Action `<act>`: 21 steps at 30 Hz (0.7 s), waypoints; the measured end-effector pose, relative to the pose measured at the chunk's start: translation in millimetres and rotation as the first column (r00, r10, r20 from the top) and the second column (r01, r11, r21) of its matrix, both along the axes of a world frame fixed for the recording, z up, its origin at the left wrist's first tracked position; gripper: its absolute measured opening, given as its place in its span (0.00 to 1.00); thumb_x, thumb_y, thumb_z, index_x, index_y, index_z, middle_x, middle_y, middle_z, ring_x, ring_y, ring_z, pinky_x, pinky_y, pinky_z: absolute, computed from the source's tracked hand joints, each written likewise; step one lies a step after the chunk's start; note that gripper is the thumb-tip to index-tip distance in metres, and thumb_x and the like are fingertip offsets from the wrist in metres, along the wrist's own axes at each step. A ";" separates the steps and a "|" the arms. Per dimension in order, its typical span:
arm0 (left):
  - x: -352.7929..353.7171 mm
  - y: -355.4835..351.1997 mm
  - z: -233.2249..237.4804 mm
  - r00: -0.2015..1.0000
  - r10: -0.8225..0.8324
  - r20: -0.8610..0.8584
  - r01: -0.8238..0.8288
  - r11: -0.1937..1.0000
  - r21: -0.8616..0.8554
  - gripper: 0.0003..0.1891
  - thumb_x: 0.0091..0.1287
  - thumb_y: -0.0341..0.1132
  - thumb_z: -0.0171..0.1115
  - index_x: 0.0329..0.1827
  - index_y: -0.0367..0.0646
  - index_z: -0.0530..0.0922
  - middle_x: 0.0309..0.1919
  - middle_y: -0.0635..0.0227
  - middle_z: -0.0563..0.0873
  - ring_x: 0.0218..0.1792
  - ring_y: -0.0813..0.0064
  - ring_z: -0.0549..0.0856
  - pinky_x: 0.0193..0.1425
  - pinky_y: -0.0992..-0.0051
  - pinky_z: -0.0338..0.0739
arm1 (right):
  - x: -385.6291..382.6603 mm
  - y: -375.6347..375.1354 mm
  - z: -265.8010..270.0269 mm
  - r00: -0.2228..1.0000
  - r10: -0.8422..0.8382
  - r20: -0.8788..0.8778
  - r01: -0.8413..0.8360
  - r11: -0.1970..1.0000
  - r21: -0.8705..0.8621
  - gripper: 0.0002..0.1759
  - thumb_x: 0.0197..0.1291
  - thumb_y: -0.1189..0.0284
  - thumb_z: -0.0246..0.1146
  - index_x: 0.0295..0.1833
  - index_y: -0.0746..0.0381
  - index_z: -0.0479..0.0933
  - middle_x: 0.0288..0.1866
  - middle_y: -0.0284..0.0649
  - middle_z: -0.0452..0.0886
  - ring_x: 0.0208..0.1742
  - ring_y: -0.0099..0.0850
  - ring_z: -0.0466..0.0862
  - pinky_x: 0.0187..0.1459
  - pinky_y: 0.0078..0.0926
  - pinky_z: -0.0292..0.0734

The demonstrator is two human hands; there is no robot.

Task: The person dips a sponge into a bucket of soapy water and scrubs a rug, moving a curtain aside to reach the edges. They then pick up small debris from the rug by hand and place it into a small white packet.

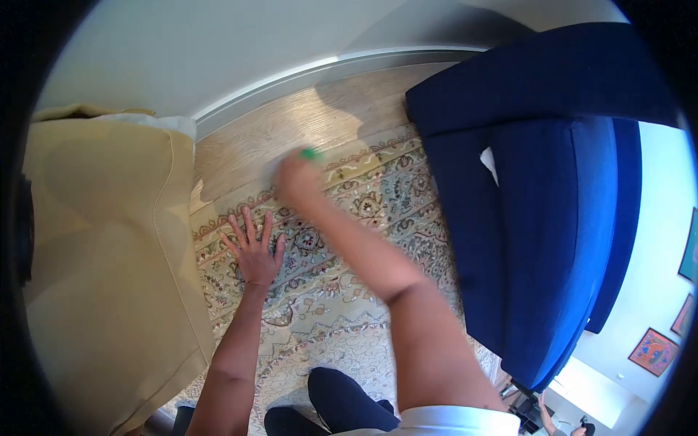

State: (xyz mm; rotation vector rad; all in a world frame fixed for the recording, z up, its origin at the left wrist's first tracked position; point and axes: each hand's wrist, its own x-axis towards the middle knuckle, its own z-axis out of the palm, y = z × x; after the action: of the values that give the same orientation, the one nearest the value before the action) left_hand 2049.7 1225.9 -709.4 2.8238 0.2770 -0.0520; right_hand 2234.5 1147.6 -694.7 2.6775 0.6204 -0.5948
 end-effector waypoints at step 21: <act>-4.9 -0.2 -6.9 0.999 -0.008 0.051 0.008 1.000 -0.005 0.30 0.65 0.51 0.54 0.71 0.64 0.63 0.76 0.60 0.48 0.75 0.47 0.43 0.69 0.36 0.35 | -22.8 -46.5 42.5 0.995 0.097 0.017 -0.099 0.973 0.210 0.15 0.59 0.68 0.57 0.49 0.63 0.75 0.32 0.44 0.83 0.34 0.35 0.85 0.29 0.31 0.80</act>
State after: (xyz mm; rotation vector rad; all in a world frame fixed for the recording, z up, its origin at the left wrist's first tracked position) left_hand 2044.8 1225.6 -716.4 2.8162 0.2533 0.0177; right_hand 2211.6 1101.1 -652.2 2.8218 0.8524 -0.5190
